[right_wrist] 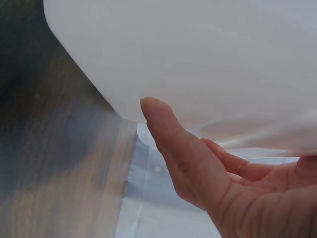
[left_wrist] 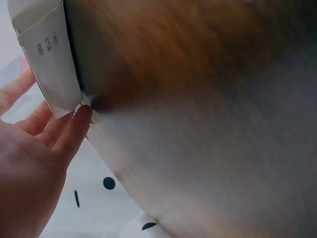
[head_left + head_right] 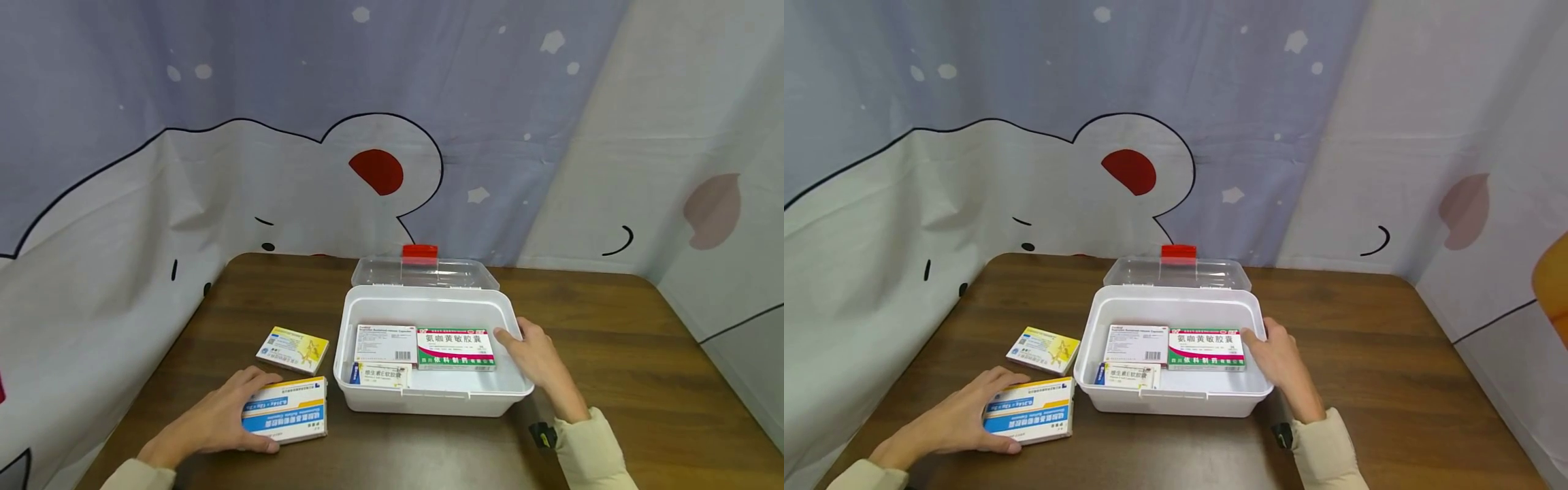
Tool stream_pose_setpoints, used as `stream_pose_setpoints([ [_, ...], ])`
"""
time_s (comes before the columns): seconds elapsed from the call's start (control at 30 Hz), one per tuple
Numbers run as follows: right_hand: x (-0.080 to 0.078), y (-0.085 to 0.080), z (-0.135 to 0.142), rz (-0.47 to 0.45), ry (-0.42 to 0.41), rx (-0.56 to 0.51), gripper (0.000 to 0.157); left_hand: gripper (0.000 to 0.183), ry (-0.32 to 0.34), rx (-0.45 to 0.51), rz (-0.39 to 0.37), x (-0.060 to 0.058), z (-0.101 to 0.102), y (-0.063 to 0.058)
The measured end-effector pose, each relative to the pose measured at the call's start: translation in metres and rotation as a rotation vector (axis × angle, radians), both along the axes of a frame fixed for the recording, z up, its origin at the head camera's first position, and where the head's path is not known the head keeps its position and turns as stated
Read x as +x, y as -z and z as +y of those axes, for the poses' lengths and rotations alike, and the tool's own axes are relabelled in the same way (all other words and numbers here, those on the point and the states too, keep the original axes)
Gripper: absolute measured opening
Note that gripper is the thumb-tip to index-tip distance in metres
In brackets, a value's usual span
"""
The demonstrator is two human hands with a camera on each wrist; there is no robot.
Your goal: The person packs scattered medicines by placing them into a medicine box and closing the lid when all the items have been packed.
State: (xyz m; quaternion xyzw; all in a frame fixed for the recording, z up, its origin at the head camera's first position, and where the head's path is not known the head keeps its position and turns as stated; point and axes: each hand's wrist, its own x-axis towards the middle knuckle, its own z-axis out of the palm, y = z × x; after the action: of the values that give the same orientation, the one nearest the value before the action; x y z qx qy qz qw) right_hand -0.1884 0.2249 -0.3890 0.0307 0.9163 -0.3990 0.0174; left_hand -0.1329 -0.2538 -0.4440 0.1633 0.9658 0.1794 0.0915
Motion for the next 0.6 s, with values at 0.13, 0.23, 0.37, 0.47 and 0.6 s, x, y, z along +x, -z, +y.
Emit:
stream_pose_setpoints([
  [0.13,-0.0001,0.0006,0.0004,-0.004,0.0,-0.004,0.051,0.099,-0.002,-0.007,-0.031,-0.0001,0.0017,-0.0006],
  [0.23,-0.0001,0.0006,0.0004,-0.004,-0.002,-0.004,0.051,0.101,0.005,-0.005,-0.037,0.0002,0.0024,0.0003],
  [0.37,0.0,0.0001,0.0003,-0.004,0.001,-0.004,0.051,0.1,0.024,0.004,-0.019,0.0,0.003,0.0015],
  [0.47,0.0001,-0.0001,0.0001,-0.002,0.0,-0.001,0.052,0.098,0.033,0.005,-0.005,-0.0003,0.0029,0.002],
  [0.6,0.0005,0.0002,0.0001,0.0,-0.003,0.013,0.053,0.096,0.04,0.006,-0.006,0.0001,0.0024,0.002],
])
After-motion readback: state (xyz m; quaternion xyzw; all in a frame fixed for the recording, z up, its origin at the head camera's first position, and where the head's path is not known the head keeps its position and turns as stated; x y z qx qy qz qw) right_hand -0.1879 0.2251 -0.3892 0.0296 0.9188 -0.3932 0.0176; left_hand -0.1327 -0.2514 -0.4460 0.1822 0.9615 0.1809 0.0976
